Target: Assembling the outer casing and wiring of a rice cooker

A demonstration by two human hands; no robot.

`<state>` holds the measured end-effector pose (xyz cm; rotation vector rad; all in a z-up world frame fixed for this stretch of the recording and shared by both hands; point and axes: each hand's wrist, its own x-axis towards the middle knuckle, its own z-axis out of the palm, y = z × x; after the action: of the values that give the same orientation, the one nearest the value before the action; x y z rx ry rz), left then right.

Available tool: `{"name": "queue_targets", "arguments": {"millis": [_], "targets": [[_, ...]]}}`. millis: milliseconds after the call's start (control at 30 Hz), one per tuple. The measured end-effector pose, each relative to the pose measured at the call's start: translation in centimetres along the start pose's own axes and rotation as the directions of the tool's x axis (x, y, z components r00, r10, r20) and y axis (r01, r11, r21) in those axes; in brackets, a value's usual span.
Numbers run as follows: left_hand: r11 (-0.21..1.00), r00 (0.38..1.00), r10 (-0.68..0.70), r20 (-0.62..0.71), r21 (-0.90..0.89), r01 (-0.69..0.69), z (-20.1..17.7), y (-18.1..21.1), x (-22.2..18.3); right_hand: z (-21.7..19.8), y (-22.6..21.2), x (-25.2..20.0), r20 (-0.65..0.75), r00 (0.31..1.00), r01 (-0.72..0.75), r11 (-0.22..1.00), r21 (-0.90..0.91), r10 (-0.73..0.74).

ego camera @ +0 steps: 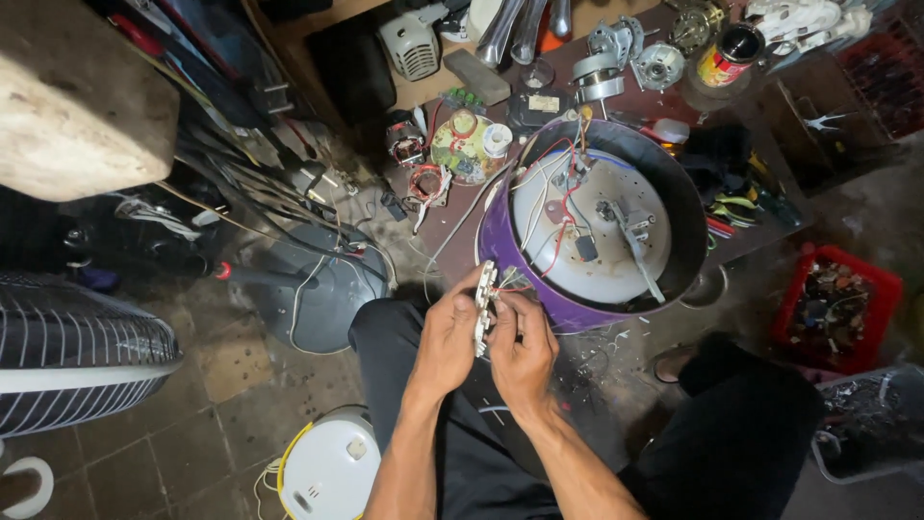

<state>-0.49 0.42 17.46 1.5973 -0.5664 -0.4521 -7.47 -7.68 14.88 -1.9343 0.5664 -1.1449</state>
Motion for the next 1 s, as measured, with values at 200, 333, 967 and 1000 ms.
{"name": "queue_targets", "arguments": {"millis": [200,333,967,1000], "targets": [[0.991,0.991,0.128,-0.026,0.049,-0.126,0.4,-1.0,-0.3,0.2,1.0,0.0,-0.012,0.981,0.189,0.970,-0.152,-0.193],[0.987,0.989,0.145,-0.031,0.071,-0.143,0.6,-1.0,-0.3,0.0,1.3,-0.1,0.005,0.964,0.261,0.937,-0.233,-0.267],[0.998,0.998,0.034,-0.047,-0.052,-0.036,0.6,0.8,-0.1,-0.9,0.0,1.7,0.073,0.936,0.353,0.907,-0.231,-0.346],[0.998,0.998,0.030,-0.050,-0.058,-0.033,0.6,0.8,-0.2,-1.0,0.1,1.7,0.074,0.939,0.343,0.911,-0.230,-0.335]]}}
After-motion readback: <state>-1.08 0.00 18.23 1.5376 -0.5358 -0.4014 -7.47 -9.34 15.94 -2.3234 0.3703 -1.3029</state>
